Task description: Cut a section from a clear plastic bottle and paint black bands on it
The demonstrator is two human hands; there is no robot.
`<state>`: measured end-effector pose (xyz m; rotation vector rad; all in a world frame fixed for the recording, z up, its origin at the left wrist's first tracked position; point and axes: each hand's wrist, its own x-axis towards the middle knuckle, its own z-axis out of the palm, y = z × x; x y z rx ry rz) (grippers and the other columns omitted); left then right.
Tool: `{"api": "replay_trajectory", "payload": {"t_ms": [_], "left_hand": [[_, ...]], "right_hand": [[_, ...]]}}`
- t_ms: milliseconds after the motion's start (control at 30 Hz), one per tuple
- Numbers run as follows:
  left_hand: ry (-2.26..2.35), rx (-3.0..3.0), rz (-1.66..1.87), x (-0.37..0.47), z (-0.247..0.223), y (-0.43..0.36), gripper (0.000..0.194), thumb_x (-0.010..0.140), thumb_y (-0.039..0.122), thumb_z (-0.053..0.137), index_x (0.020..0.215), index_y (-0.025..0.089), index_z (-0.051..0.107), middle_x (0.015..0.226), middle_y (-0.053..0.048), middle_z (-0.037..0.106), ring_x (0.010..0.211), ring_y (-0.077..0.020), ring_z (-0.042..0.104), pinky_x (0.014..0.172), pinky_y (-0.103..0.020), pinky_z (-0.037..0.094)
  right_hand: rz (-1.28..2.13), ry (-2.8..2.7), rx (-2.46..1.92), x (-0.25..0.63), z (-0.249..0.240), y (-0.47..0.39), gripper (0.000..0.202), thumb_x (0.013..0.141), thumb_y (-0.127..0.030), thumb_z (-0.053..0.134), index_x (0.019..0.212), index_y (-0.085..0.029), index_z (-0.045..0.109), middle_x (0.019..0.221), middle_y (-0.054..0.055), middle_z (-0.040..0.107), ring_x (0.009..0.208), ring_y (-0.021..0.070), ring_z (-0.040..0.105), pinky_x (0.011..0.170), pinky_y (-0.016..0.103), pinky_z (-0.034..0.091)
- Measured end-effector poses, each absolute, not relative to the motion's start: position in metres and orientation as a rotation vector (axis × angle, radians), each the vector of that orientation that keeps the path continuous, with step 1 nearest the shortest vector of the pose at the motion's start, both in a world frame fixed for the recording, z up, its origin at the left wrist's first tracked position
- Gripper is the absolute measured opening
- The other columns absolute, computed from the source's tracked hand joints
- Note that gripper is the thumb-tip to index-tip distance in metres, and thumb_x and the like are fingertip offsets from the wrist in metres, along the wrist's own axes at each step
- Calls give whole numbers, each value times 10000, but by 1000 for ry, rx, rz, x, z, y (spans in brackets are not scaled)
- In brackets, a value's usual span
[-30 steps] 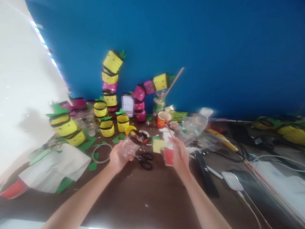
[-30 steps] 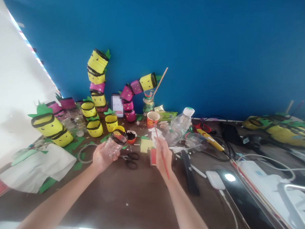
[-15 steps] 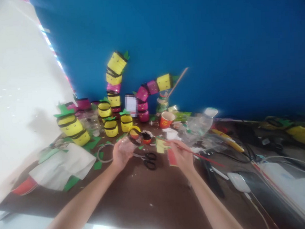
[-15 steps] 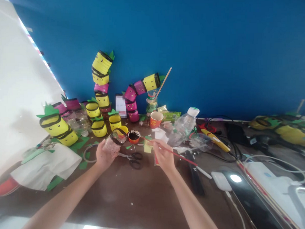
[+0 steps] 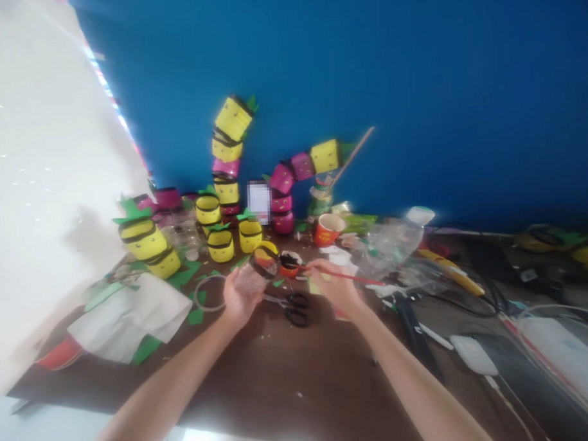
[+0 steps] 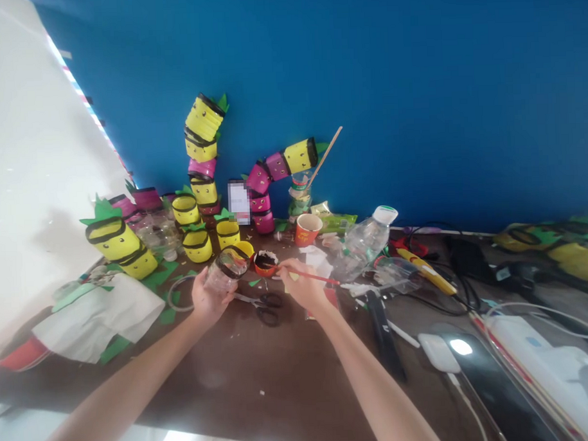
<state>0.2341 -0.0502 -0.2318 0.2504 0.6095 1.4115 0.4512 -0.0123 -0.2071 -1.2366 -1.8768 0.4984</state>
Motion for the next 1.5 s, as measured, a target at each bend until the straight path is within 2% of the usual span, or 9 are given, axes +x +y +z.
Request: {"api": "replay_trajectory", "payload": {"t_ms": [267,400,567,667,833,933,1100,1233,1500], "left_hand": [[631,209,1429,235,-233,-50,264,758,412,504,807,161,571,589,-19,576,403,-128,492,295,-169,217],[642,207,1440,236,-231,-51,269,736,403,542,849,161,576,628,-35,606,432,-138,525,311,-175,240],[695,237,1465,238,-232,-51,302,688,386,618,903,183,555,627,-9,610,442,-136,543,326,-171,248],[744,327,1453,241,-232,-52,357,676,428,663,907,186,539,658,-7,630,442,-120,538,342,-172,280],[814,627,1401,244,-235,-57,484,689,586,657,904,180,506,743,-27,654,453,-96,523,345,-167,301],[856,710,1366,245,-235,-57,508,700,629,627,888,178,489,764,-29,648,449,-90,513,340,-171,307],[896,714,1322,245,-235,-57,549,702,657,603,922,163,513,773,-36,644,439,-83,493,333,-174,298],[901,694,1307,246,-237,-56,551,718,647,588,964,156,534,793,-46,654,422,-79,483,327,-177,284],[908,700,1317,248,-235,-55,556,691,655,603,928,156,537,757,-41,652,416,-82,483,320,-179,278]], "right_hand": [[484,-1830,-1193,452,-206,-14,138,762,-240,511,712,-215,638,678,0,707,653,182,658,628,297,500],[428,-1715,-1161,462,-200,-24,112,786,-263,554,758,-209,648,662,7,706,653,190,665,656,311,518],[360,-1530,-1120,474,-204,-48,134,836,-280,541,799,-207,648,703,27,716,653,196,681,620,314,536],[309,-1493,-1039,473,-208,-64,130,839,-268,555,849,-214,673,744,32,730,685,205,694,646,327,550],[287,-1618,-858,465,-208,-79,155,861,-203,526,904,-217,674,793,50,733,796,212,696,734,348,556],[237,-1701,-782,462,-205,-79,160,855,-125,508,903,-211,634,773,58,727,791,202,690,740,358,559],[157,-1734,-709,460,-206,-77,216,818,-38,515,914,-205,613,753,52,714,787,193,679,733,369,553],[136,-1759,-685,460,-211,-77,255,801,-7,524,922,-209,621,777,50,720,782,196,676,744,397,542],[133,-1852,-674,461,-218,-74,330,782,11,532,1011,-207,628,835,54,713,808,192,667,752,394,535]]}}
